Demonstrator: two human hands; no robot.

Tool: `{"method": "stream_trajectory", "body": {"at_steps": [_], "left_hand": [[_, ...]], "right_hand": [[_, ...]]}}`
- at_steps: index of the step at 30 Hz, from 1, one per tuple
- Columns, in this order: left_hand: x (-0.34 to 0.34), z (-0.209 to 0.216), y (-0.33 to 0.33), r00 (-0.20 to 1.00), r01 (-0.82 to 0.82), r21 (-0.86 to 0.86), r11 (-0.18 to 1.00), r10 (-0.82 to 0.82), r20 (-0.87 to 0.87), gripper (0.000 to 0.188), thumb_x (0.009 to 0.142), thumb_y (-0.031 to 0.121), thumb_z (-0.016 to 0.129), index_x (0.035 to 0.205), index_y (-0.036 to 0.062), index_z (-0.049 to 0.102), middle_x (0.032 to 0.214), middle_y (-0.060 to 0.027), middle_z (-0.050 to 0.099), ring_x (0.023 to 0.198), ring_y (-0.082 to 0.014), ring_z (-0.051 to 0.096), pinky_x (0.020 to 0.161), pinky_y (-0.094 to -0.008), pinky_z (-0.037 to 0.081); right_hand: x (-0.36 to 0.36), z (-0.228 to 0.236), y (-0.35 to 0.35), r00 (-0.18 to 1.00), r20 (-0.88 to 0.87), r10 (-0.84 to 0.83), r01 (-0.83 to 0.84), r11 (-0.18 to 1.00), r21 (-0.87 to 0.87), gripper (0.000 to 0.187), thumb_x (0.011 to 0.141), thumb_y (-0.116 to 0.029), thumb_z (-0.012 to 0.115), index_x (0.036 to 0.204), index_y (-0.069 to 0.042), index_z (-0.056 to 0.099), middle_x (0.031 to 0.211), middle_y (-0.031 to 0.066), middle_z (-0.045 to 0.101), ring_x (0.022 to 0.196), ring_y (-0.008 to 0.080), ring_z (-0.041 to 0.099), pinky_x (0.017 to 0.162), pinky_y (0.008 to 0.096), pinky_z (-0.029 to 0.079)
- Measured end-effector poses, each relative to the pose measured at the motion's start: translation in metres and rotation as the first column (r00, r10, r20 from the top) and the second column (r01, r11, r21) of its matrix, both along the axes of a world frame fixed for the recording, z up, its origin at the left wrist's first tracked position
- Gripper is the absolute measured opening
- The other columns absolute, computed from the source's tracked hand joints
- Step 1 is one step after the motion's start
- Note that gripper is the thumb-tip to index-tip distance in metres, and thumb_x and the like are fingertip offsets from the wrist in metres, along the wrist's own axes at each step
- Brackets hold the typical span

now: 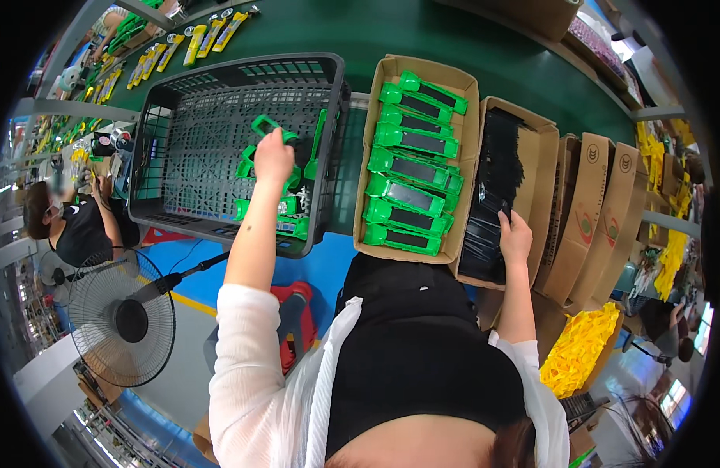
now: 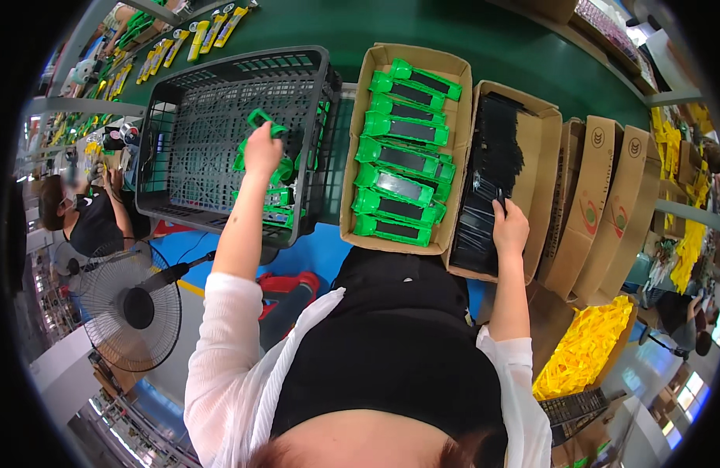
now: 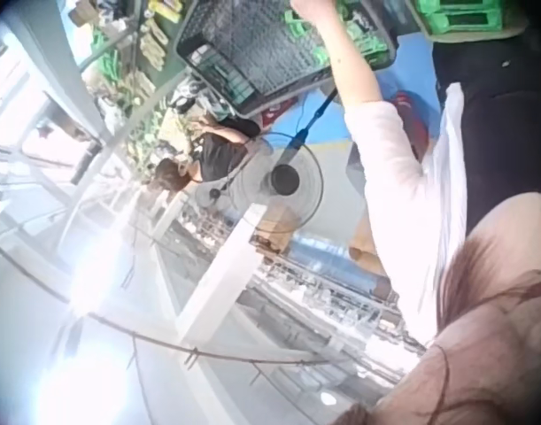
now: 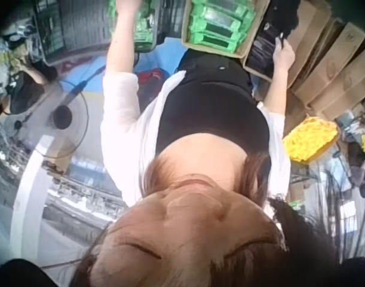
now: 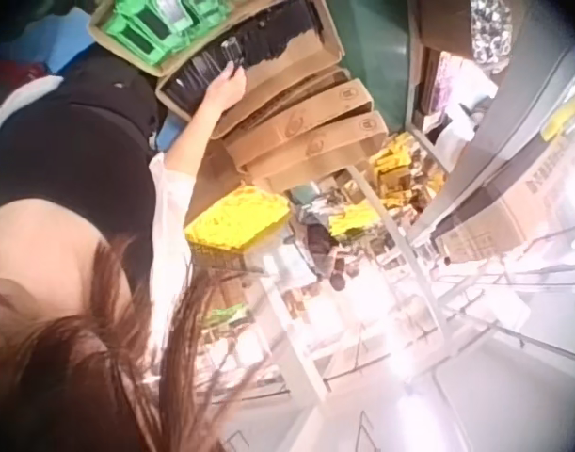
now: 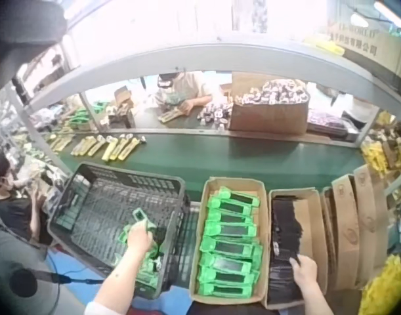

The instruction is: The person assembles flashlights by taking plastic casings from a basket and solar panels from a box, inserting each solar panel into a casing by hand, and stacking the assembled casings into a cardboard box.

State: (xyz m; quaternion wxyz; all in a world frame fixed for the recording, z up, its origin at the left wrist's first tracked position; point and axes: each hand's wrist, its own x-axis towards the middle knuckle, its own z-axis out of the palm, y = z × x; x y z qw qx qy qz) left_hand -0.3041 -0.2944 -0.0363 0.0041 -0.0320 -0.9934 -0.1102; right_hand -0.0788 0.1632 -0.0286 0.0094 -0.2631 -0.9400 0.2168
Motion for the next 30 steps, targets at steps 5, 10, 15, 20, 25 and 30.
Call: {"method": "stream_trajectory", "body": {"at_steps": [5, 10, 15, 20, 25, 30], "left_hand": [[0.057, 0.112, 0.043, 0.86, 0.422, 0.41, 0.809, -0.215, -0.462, 0.033, 0.069, -0.012, 0.054, 0.096, 0.0039, 0.066, 0.094, -0.0105, 0.058, 0.082, -0.0222, 0.06, 0.07, -0.0301, 0.05], [0.099, 0.137, 0.081, 0.711, 0.701, 0.645, 0.305, -0.366, -0.6, 0.022, 0.074, -0.013, 0.06, 0.086, 0.0012, 0.047, 0.09, -0.0136, 0.056, 0.084, -0.0339, 0.064, 0.069, -0.038, 0.055], [0.101, 0.133, 0.109, 0.726, 0.647, 0.759, 0.073, -0.361, -0.585, 0.021, 0.074, -0.012, 0.061, 0.079, 0.0017, 0.047, 0.086, -0.0127, 0.056, 0.084, -0.0308, 0.065, 0.07, -0.0348, 0.056], [0.106, 0.126, 0.116, 0.814, 0.498, 0.867, 0.012, -0.353, -0.462, 0.018, 0.075, -0.012, 0.06, 0.077, 0.0011, 0.048, 0.085, -0.0111, 0.055, 0.083, -0.0292, 0.066, 0.07, -0.0346, 0.056], [0.111, 0.127, 0.12, 0.864, 0.385, 0.904, 0.185, -0.417, -0.283, 0.017, 0.073, -0.007, 0.063, 0.085, 0.0022, 0.056, 0.082, -0.0094, 0.054, 0.08, -0.0236, 0.062, 0.068, -0.0312, 0.052], [0.112, 0.113, 0.117, 0.955, 0.296, 0.811, 0.505, -0.158, -0.25, 0.022, 0.073, -0.002, 0.064, 0.094, 0.0043, 0.063, 0.086, -0.0074, 0.058, 0.08, -0.02, 0.057, 0.067, -0.028, 0.046]], "right_hand": [[0.005, -0.002, 0.015, 0.974, -0.093, -0.208, 0.171, 0.937, -0.306, 0.027, 0.088, -0.024, 0.057, 0.101, -0.001, 0.062, 0.092, 0.0105, 0.066, 0.071, 0.0193, 0.062, 0.065, 0.0294, 0.048], [-0.03, 0.1, -0.052, 0.956, -0.13, -0.265, -0.075, 0.206, -0.976, 0.021, 0.094, -0.019, 0.048, 0.103, -0.002, 0.055, 0.091, 0.0098, 0.063, 0.046, 0.0059, 0.042, 0.042, 0.0204, 0.036], [-0.034, 0.142, -0.079, 0.944, -0.3, -0.137, -0.304, -0.004, -0.953, 0.034, 0.091, -0.028, 0.052, 0.111, -0.001, 0.05, 0.077, 0.0057, 0.055, 0.047, 0.0084, 0.042, 0.042, 0.0233, 0.035], [-0.032, 0.16, -0.081, 0.964, -0.232, -0.13, -0.216, 0.125, -0.968, 0.029, 0.089, -0.027, 0.055, 0.103, -0.002, 0.05, 0.069, 0.0054, 0.05, 0.042, 0.0058, 0.036, 0.037, 0.0197, 0.031], [-0.034, 0.16, -0.079, 0.974, -0.095, -0.205, -0.082, 0.071, -0.994, 0.018, 0.089, -0.022, 0.055, 0.092, -0.004, 0.052, 0.064, 0.0011, 0.051, 0.042, 0.005, 0.037, 0.037, 0.0201, 0.029], [-0.04, 0.135, -0.084, 0.988, -0.099, -0.118, -0.094, 0.045, -0.995, 0.023, 0.091, -0.015, 0.05, 0.109, -0.002, 0.047, 0.085, 0.0044, 0.054, 0.066, 0.0112, 0.053, 0.061, 0.0233, 0.044]]}}
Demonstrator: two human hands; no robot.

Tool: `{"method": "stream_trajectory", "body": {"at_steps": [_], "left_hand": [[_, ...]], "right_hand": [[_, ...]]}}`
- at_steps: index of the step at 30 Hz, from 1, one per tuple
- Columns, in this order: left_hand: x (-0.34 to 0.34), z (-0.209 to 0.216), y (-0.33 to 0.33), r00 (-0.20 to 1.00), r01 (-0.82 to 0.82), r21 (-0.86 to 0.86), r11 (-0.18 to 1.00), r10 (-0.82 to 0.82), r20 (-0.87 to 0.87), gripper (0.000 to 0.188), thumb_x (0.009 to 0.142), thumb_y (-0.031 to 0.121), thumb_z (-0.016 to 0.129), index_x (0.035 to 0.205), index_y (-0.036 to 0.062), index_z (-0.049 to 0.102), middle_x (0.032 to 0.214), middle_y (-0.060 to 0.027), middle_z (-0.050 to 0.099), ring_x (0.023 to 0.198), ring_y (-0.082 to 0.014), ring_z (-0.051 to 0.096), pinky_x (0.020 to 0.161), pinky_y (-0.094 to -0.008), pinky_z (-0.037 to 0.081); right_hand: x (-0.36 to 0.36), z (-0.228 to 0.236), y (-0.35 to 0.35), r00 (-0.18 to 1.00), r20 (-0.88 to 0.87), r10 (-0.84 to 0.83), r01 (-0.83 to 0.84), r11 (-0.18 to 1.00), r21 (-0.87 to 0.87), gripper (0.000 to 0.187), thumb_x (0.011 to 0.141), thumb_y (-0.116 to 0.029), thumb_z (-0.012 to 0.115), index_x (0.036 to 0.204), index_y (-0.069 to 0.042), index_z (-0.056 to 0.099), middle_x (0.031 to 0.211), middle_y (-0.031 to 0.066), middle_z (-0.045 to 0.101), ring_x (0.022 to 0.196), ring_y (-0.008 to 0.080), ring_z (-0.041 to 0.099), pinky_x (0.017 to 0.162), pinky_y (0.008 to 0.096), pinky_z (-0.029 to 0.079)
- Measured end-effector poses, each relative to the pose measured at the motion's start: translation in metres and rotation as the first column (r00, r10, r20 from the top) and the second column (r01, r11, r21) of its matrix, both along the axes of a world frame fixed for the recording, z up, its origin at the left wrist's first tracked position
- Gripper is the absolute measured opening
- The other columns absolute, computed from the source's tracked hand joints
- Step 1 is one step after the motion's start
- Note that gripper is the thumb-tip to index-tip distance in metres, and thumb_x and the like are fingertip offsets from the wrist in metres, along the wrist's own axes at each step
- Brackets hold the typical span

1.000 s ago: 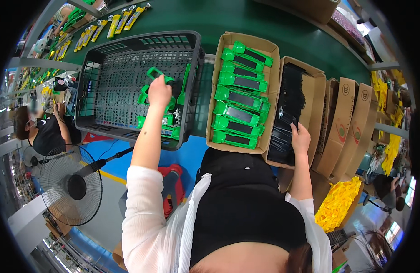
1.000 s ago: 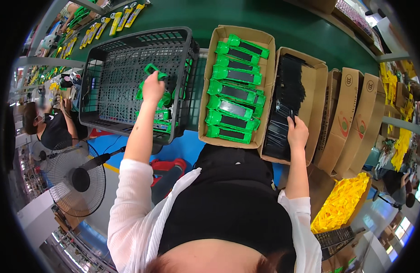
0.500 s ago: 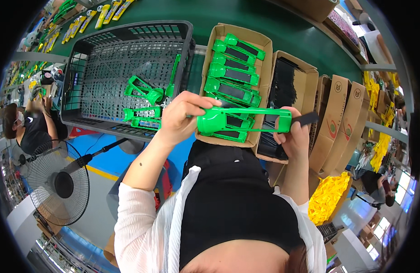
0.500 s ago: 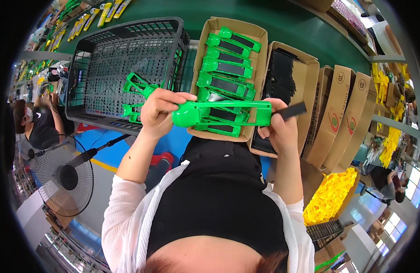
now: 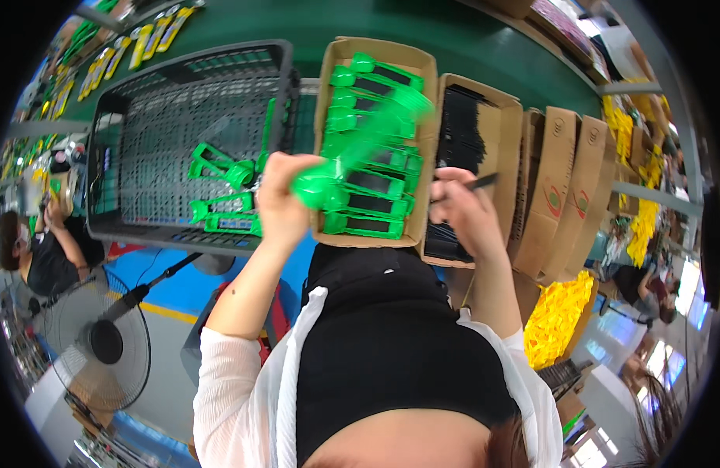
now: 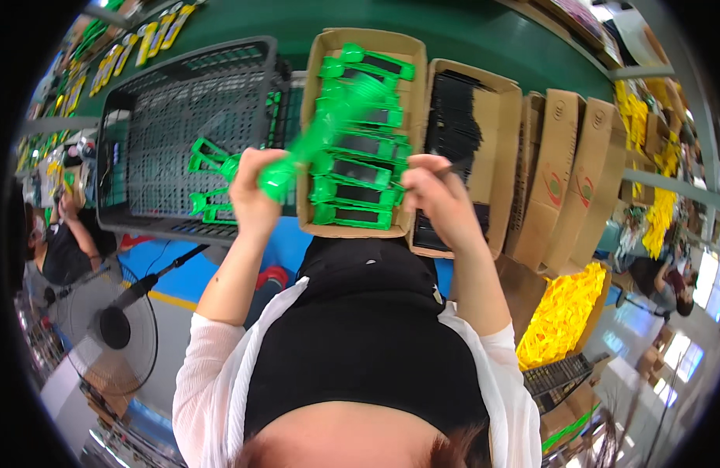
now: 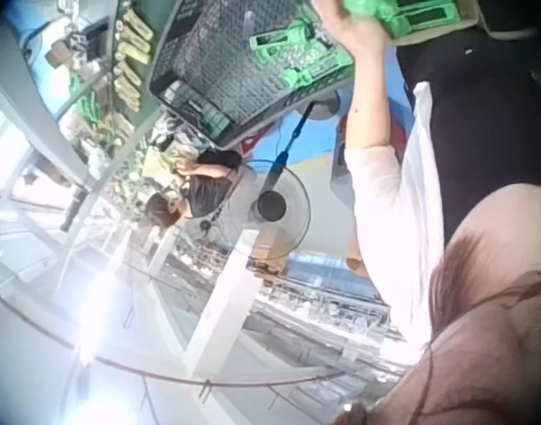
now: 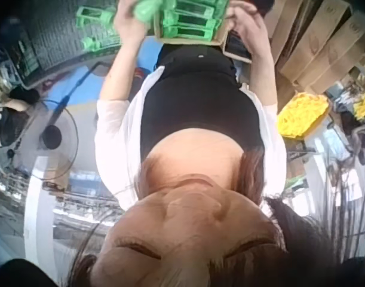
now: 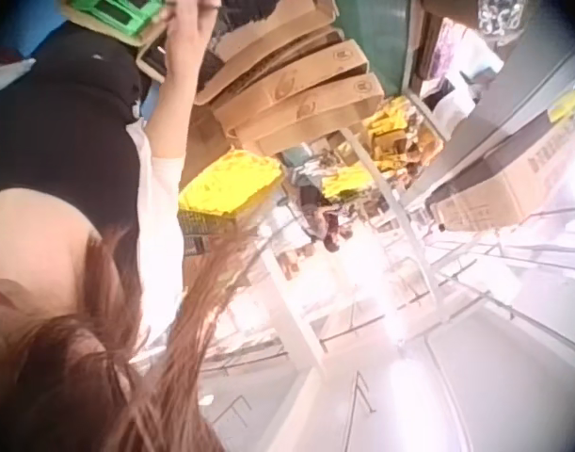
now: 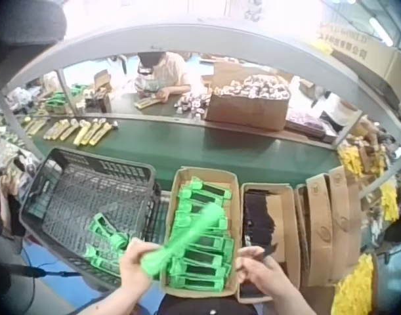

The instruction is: The person assembles flashlights by taking plastic casings from a basket and solar panels from a box, inserting each solar panel into a casing by hand, and stacking the assembled casings into a cardboard box.

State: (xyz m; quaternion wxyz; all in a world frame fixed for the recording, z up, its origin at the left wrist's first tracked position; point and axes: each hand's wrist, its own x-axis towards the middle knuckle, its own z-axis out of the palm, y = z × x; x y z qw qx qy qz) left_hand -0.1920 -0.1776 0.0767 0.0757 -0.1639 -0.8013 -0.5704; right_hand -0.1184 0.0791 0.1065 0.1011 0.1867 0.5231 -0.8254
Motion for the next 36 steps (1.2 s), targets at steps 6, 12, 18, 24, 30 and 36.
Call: {"method": "stream_trajectory", "body": {"at_steps": [6, 12, 18, 24, 30, 36], "left_hand": [[0.01, -0.031, -0.003, 0.51, -0.333, 0.83, 0.447, -0.656, 0.557, 0.023, 0.092, 0.027, 0.051, 0.095, 0.0053, 0.056, 0.096, -0.0075, 0.058, 0.09, -0.0206, 0.058, 0.076, -0.034, 0.05], [0.018, 0.004, 0.037, 0.528, 0.009, 0.761, 0.649, -0.649, 0.548, 0.046, 0.092, 0.033, 0.05, 0.119, -0.0045, 0.049, 0.097, -0.0087, 0.056, 0.083, -0.0148, 0.054, 0.076, -0.0303, 0.043], [0.024, -0.004, 0.046, 0.53, -0.213, 0.873, 0.439, -0.698, 0.481, 0.048, 0.094, 0.035, 0.045, 0.121, -0.0042, 0.044, 0.106, -0.0094, 0.052, 0.082, -0.0154, 0.052, 0.074, -0.0315, 0.045], [0.039, 0.005, 0.053, 0.424, -0.078, 0.833, 0.547, -0.738, 0.525, 0.041, 0.091, 0.024, 0.052, 0.121, -0.0033, 0.045, 0.101, -0.0103, 0.059, 0.085, -0.0164, 0.056, 0.078, -0.0302, 0.046], [0.026, 0.011, 0.054, 0.512, -0.102, 0.773, 0.627, -0.633, 0.581, 0.025, 0.089, 0.014, 0.057, 0.108, -0.0026, 0.055, 0.103, -0.0071, 0.058, 0.089, -0.0145, 0.056, 0.08, -0.0279, 0.045], [0.018, 0.015, 0.055, 0.546, -0.017, 0.768, 0.641, -0.637, 0.544, 0.03, 0.089, 0.018, 0.056, 0.111, -0.0026, 0.054, 0.103, -0.0059, 0.058, 0.089, -0.0144, 0.054, 0.079, -0.0279, 0.043]], "right_hand": [[-0.008, 0.014, -0.015, 0.904, 0.173, 0.391, -0.421, 0.886, 0.193, 0.018, 0.086, -0.007, 0.058, 0.102, 0.001, 0.053, 0.078, 0.0016, 0.059, 0.057, 0.0062, 0.049, 0.054, 0.0217, 0.039], [-0.005, -0.004, -0.019, 0.902, 0.1, 0.421, -0.432, 0.861, 0.27, 0.021, 0.085, -0.013, 0.063, 0.099, 0.002, 0.057, 0.078, -0.0005, 0.06, 0.068, 0.0032, 0.05, 0.06, 0.0198, 0.041], [-0.006, -0.014, -0.017, 0.841, -0.477, 0.255, 0.015, 0.871, 0.491, 0.018, 0.071, 0.006, 0.07, 0.078, -0.007, 0.061, 0.109, 0.0053, 0.043, 0.095, 0.0133, 0.052, 0.081, 0.0249, 0.044], [-0.006, -0.02, -0.024, 0.755, -0.618, 0.221, -0.061, 0.961, 0.269, 0.007, 0.073, 0.002, 0.066, 0.075, -0.005, 0.065, 0.113, 0.007, 0.042, 0.095, 0.0197, 0.052, 0.083, 0.0299, 0.045], [-0.006, -0.006, -0.019, 0.988, -0.153, -0.038, 0.049, 0.997, 0.066, 0.017, 0.09, -0.01, 0.051, 0.103, -0.002, 0.059, 0.091, 0.0057, 0.06, 0.084, 0.011, 0.057, 0.074, 0.024, 0.045], [-0.007, -0.014, -0.01, 0.969, 0.005, 0.246, -0.238, 0.931, 0.276, 0.018, 0.082, -0.009, 0.065, 0.096, -0.002, 0.057, 0.075, -0.0007, 0.057, 0.067, 0.0054, 0.053, 0.059, 0.0201, 0.043]]}}
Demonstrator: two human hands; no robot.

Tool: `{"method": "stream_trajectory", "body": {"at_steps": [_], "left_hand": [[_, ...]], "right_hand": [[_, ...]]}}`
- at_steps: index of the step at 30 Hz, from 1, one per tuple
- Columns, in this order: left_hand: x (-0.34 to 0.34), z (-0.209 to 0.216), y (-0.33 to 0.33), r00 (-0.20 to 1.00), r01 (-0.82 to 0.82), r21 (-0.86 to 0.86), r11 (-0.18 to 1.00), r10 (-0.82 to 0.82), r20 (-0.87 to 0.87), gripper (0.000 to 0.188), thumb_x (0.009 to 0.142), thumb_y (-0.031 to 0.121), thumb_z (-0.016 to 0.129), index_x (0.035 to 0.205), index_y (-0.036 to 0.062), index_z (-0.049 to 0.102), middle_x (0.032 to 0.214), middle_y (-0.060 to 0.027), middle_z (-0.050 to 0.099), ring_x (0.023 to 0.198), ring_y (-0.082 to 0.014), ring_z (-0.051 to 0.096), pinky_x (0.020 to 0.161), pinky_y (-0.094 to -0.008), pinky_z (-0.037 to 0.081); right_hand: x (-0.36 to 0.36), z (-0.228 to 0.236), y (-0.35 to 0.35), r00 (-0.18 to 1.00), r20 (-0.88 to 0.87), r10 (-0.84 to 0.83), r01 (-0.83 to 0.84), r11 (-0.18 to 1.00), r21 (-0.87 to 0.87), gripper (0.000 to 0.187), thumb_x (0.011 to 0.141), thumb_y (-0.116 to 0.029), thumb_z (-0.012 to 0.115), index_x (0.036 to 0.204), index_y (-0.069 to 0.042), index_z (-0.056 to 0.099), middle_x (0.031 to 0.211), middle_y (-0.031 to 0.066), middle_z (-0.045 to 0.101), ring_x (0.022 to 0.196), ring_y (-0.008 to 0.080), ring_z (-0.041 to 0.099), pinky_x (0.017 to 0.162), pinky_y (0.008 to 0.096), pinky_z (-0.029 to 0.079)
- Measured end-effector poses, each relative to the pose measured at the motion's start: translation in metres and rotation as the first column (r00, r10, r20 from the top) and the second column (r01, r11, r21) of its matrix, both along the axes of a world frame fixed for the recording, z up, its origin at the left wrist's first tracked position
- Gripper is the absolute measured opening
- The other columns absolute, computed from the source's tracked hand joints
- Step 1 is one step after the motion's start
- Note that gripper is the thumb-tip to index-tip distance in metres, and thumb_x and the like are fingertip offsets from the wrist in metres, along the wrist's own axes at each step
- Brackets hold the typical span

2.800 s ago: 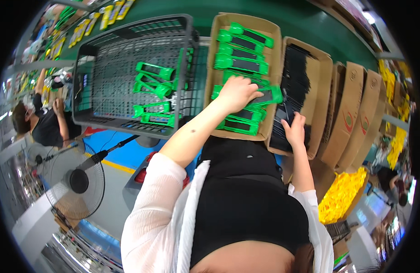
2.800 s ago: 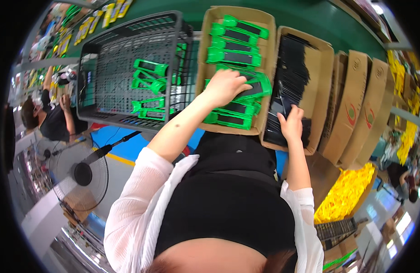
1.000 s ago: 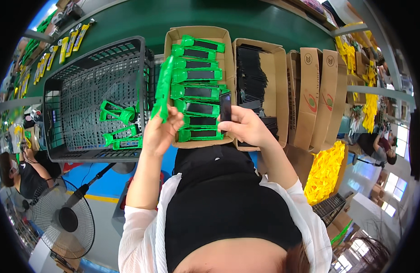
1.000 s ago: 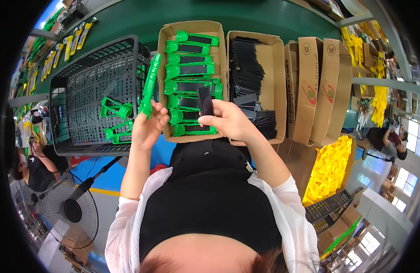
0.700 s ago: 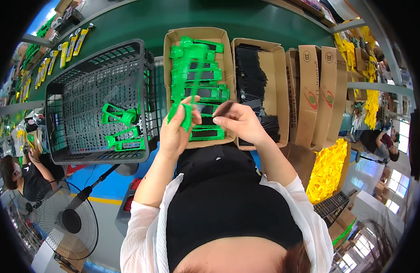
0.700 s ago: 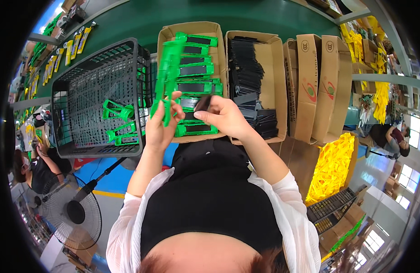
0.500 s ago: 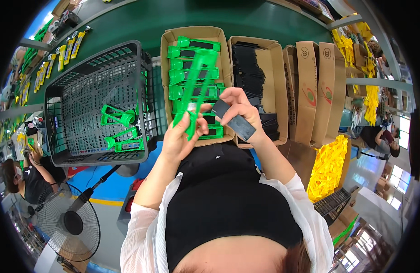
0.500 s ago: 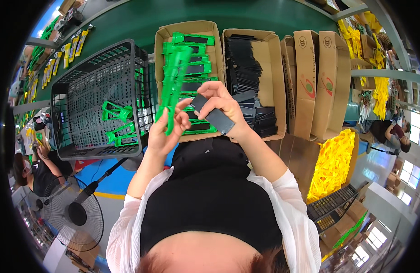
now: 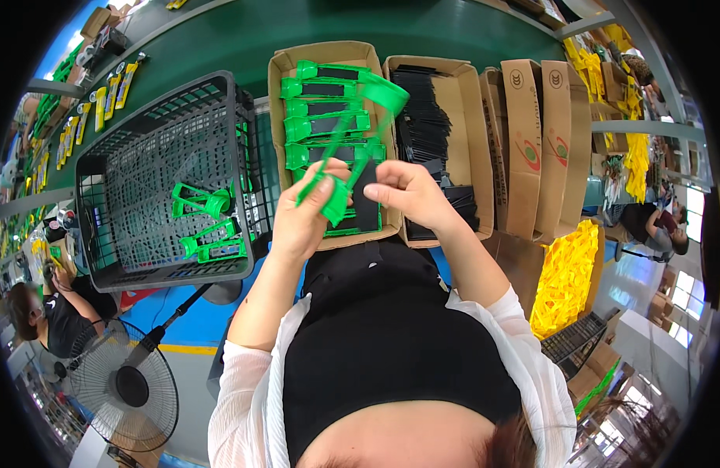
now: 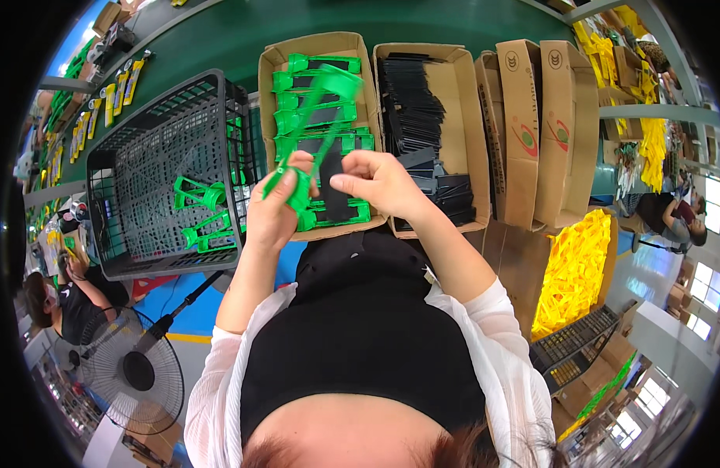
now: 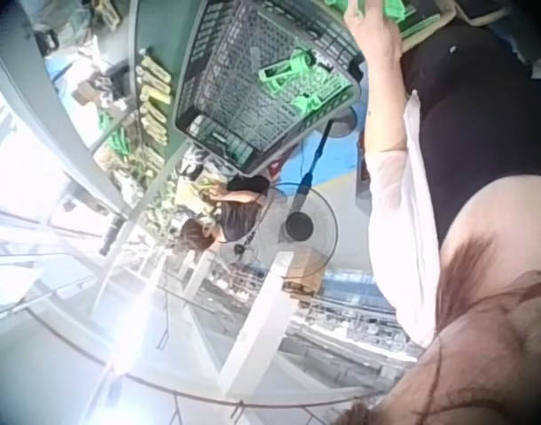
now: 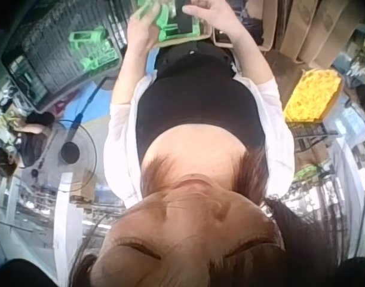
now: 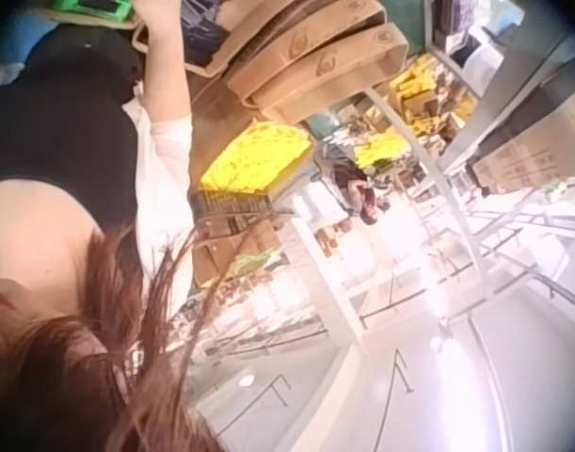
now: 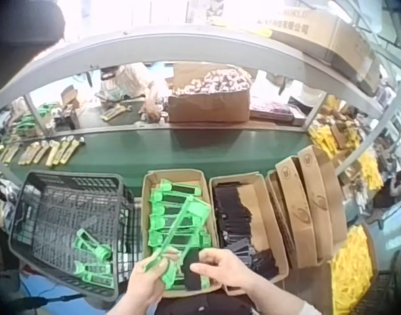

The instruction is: The person assembles flashlights by taking plastic casings from a basket and solar panels from a box, inserting each solar panel into a casing by hand, and stacking the assembled casings into a cardboard box.

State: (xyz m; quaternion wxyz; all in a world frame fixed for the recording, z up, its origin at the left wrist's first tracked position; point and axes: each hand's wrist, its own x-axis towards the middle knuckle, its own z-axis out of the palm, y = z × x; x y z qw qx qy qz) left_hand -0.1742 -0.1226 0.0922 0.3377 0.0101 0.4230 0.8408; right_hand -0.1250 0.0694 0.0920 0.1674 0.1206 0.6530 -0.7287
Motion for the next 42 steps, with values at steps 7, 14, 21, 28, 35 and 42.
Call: {"method": "stream_trajectory", "body": {"at_steps": [7, 14, 21, 28, 35, 42], "left_hand": [[0.002, -0.007, -0.011, 0.982, -0.152, -0.048, 0.987, 0.145, -0.123, 0.034, 0.089, 0.025, 0.055, 0.107, -0.0038, 0.058, 0.127, -0.0125, 0.046, 0.105, -0.0194, 0.051, 0.089, -0.0342, 0.041], [0.009, -0.005, -0.004, 0.765, -0.221, -0.337, 0.915, -0.051, -0.641, 0.025, 0.083, -0.003, 0.055, 0.106, 0.0043, 0.062, 0.116, -0.0105, 0.056, 0.102, -0.0204, 0.057, 0.085, -0.0289, 0.045], [-0.027, -0.001, -0.035, 0.911, 0.024, -0.598, 0.801, -0.263, -0.316, 0.021, 0.083, 0.007, 0.062, 0.103, 0.001, 0.064, 0.099, -0.0043, 0.063, 0.092, -0.0104, 0.055, 0.082, -0.0243, 0.043], [-0.023, -0.003, -0.034, 0.905, 0.268, -0.59, 0.762, -0.409, -0.118, 0.018, 0.082, 0.008, 0.065, 0.099, 0.0004, 0.066, 0.086, -0.0023, 0.064, 0.079, -0.0071, 0.055, 0.073, -0.0242, 0.046], [-0.02, -0.001, -0.03, 0.893, 0.289, -0.661, 0.692, -0.444, -0.075, 0.017, 0.082, 0.007, 0.064, 0.098, 0.0004, 0.066, 0.081, -0.001, 0.064, 0.076, -0.0066, 0.056, 0.071, -0.0238, 0.047], [-0.021, -0.021, -0.025, 0.887, 0.23, -0.622, 0.749, -0.424, -0.183, 0.019, 0.081, 0.006, 0.064, 0.099, 0.0007, 0.066, 0.083, -0.0024, 0.064, 0.078, -0.0077, 0.056, 0.073, -0.0244, 0.047]], "right_hand": [[0.003, -0.005, -0.007, 0.948, 0.096, -0.304, 0.315, 0.847, -0.429, 0.026, 0.083, -0.007, 0.062, 0.104, 0.002, 0.05, 0.095, 0.0118, 0.061, 0.079, 0.0216, 0.064, 0.066, 0.0293, 0.053], [0.014, 0.014, -0.004, 0.991, 0.012, -0.13, 0.131, 0.991, -0.039, 0.018, 0.09, -0.018, 0.056, 0.08, -0.002, 0.057, 0.066, 0.002, 0.06, 0.055, 0.0072, 0.055, 0.051, 0.0205, 0.043], [0.029, 0.036, 0.018, 0.999, 0.002, 0.052, -0.052, 0.986, 0.158, 0.02, 0.091, -0.016, 0.053, 0.077, -0.001, 0.057, 0.06, 0.0007, 0.057, 0.045, 0.0033, 0.047, 0.043, 0.0196, 0.039], [0.021, 0.034, 0.005, 0.996, 0.064, 0.065, -0.082, 0.951, 0.297, 0.022, 0.089, -0.019, 0.055, 0.079, 0.0, 0.054, 0.056, 0.0026, 0.056, 0.042, 0.0065, 0.05, 0.04, 0.0228, 0.038], [0.021, 0.03, 0.003, 0.988, 0.145, 0.053, -0.112, 0.891, 0.44, 0.023, 0.088, -0.02, 0.056, 0.078, 0.001, 0.053, 0.057, 0.005, 0.058, 0.044, 0.0091, 0.053, 0.043, 0.0254, 0.041], [0.016, 0.0, -0.002, 0.987, 0.086, 0.135, -0.15, 0.592, 0.792, 0.03, 0.087, -0.027, 0.058, 0.078, 0.0, 0.05, 0.059, 0.0105, 0.057, 0.05, 0.0196, 0.057, 0.051, 0.0315, 0.045]]}}
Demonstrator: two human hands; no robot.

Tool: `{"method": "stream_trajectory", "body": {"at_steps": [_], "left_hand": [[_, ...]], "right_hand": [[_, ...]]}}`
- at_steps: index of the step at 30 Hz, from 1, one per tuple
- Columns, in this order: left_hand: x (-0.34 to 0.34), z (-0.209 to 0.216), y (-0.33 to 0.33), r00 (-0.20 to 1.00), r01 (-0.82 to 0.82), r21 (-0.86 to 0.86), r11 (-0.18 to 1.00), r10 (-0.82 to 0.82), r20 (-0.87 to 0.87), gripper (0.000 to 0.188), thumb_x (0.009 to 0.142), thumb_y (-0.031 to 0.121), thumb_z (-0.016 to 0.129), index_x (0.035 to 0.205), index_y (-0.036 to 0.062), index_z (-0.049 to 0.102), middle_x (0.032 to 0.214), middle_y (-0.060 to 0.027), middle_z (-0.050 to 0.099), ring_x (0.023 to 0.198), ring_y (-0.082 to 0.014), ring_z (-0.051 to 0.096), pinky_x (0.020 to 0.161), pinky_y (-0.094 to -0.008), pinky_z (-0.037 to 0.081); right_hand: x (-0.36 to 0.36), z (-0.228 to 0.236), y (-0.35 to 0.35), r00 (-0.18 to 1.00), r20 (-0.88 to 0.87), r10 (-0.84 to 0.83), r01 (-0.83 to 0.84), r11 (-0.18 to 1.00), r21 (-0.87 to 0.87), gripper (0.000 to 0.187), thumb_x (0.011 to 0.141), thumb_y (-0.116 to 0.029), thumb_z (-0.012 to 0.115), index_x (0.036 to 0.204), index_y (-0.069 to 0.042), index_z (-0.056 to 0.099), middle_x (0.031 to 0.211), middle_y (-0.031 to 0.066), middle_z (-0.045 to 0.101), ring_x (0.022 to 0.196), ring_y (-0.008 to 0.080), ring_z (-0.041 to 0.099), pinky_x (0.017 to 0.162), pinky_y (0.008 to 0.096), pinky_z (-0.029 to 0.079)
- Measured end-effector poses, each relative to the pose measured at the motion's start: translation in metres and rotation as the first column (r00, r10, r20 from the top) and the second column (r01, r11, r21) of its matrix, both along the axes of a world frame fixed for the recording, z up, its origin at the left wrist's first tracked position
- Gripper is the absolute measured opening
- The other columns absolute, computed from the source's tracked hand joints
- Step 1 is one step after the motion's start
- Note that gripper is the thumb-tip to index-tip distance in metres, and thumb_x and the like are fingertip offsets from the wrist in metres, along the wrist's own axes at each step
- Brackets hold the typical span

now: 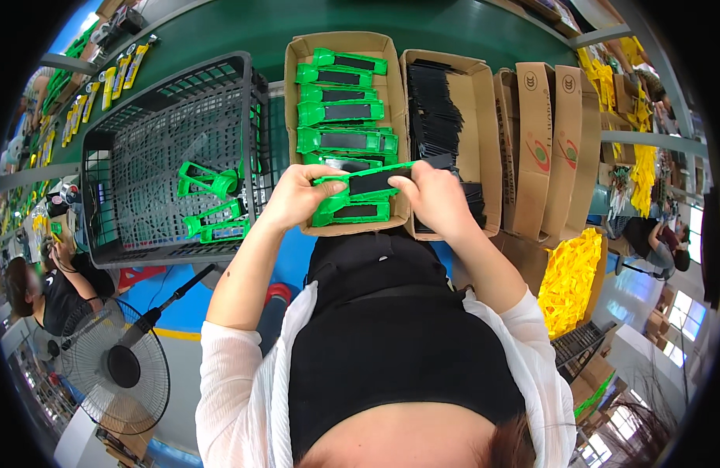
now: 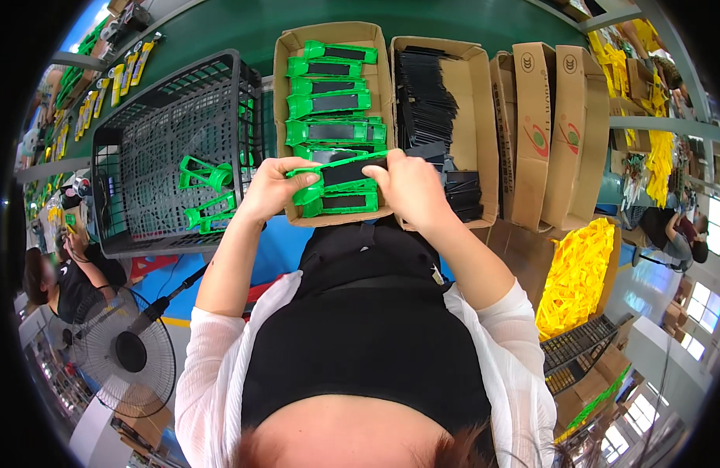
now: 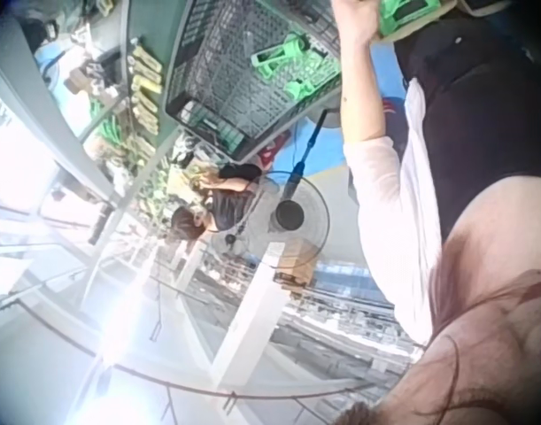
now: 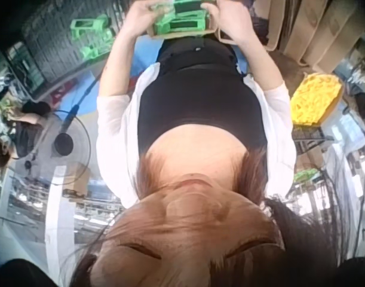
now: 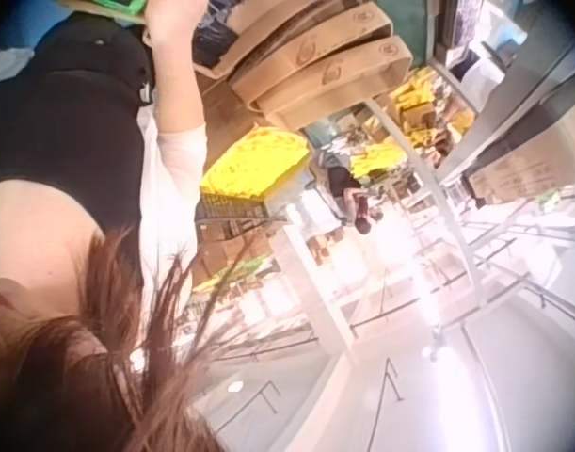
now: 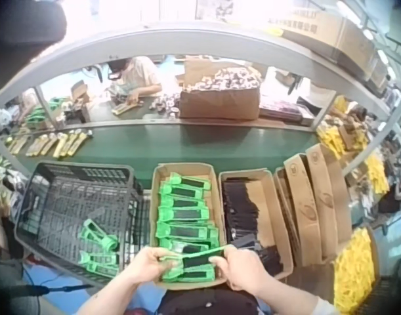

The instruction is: The person assembles flashlights by taking plastic casings from a basket and solar panels from a box, inserting each solar panel into a casing by hand, and stacking the assembled casings into a cardboard box.

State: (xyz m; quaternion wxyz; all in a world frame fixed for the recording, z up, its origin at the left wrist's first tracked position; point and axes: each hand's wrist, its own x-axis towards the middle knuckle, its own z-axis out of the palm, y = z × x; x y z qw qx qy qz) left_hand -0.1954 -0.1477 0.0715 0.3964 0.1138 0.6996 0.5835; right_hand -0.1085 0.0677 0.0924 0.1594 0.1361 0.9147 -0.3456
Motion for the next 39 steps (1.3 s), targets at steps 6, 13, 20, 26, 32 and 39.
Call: {"method": "stream_trajectory", "body": {"at_steps": [6, 13, 20, 26, 32, 39], "left_hand": [[-0.003, -0.007, -0.007, 0.993, 0.083, 0.039, 0.996, -0.079, -0.088, 0.019, 0.081, 0.006, 0.064, 0.099, 0.0016, 0.065, 0.086, -0.004, 0.064, 0.081, -0.0089, 0.057, 0.075, -0.0258, 0.046], [0.021, 0.005, 0.028, 0.602, 0.151, -0.67, 0.727, -0.605, -0.521, 0.039, 0.076, 0.042, 0.063, 0.077, 0.0036, 0.058, 0.068, -0.0152, 0.061, 0.069, -0.0335, 0.061, 0.062, -0.0422, 0.049], [0.023, -0.009, 0.063, 0.668, 0.125, -0.59, 0.797, -0.507, -0.544, 0.024, 0.072, 0.031, 0.066, 0.069, 0.0072, 0.061, 0.065, -0.0136, 0.06, 0.067, -0.0333, 0.06, 0.062, -0.0433, 0.048], [-0.077, -0.069, 0.07, 0.222, -0.122, -0.558, 0.821, -0.526, -0.821, 0.03, 0.076, 0.033, 0.063, 0.102, 0.0185, 0.062, 0.096, -0.0061, 0.062, 0.093, -0.0233, 0.058, 0.092, -0.0509, 0.035], [-0.121, -0.12, 0.069, 0.208, -0.274, -0.696, 0.664, -0.666, -0.717, 0.041, 0.087, 0.031, 0.047, 0.128, 0.0342, 0.045, 0.14, 0.0012, 0.036, 0.133, -0.0265, 0.026, 0.103, -0.0623, 0.013], [-0.107, -0.064, 0.052, 0.201, -0.404, -0.315, 0.859, -0.253, -0.946, 0.036, 0.077, 0.017, 0.061, 0.112, 0.0127, 0.057, 0.125, -0.0096, 0.05, 0.119, -0.0322, 0.042, 0.095, -0.0545, 0.033]], "right_hand": [[0.0, -0.006, 0.009, 0.969, 0.099, -0.224, 0.243, 0.929, -0.278, 0.039, 0.077, -0.035, 0.07, 0.078, -0.002, 0.049, 0.059, 0.0066, 0.057, 0.05, 0.0131, 0.056, 0.049, 0.0296, 0.043], [0.009, -0.025, -0.003, 0.978, 0.009, -0.209, 0.208, 0.966, -0.155, 0.034, 0.074, -0.029, 0.073, 0.076, -0.003, 0.051, 0.059, 0.0065, 0.056, 0.051, 0.0126, 0.052, 0.052, 0.0299, 0.042], [0.03, -0.052, 0.003, 0.979, -0.102, -0.174, 0.143, 0.955, -0.26, 0.066, 0.071, -0.044, 0.074, 0.102, 0.002, 0.037, 0.079, 0.0171, 0.057, 0.067, 0.0256, 0.059, 0.061, 0.0345, 0.047], [0.02, -0.083, 0.027, 0.848, 0.185, -0.497, 0.461, 0.519, -0.72, 0.058, 0.086, -0.024, 0.061, 0.126, 0.001, 0.028, 0.091, 0.013, 0.062, 0.057, 0.0111, 0.056, 0.051, 0.0234, 0.046], [0.035, -0.138, 0.108, 0.908, -0.405, 0.113, 0.002, 0.962, 0.271, 0.029, 0.073, -0.005, 0.06, 0.102, -0.002, 0.058, 0.107, 0.0182, 0.058, 0.101, 0.0353, 0.054, 0.088, 0.0396, 0.043], [0.024, -0.124, 0.104, 0.997, -0.055, 0.044, -0.023, 0.94, 0.341, 0.025, 0.069, -0.008, 0.068, 0.09, -0.006, 0.054, 0.09, 0.0138, 0.053, 0.089, 0.0334, 0.054, 0.075, 0.0407, 0.045]]}}
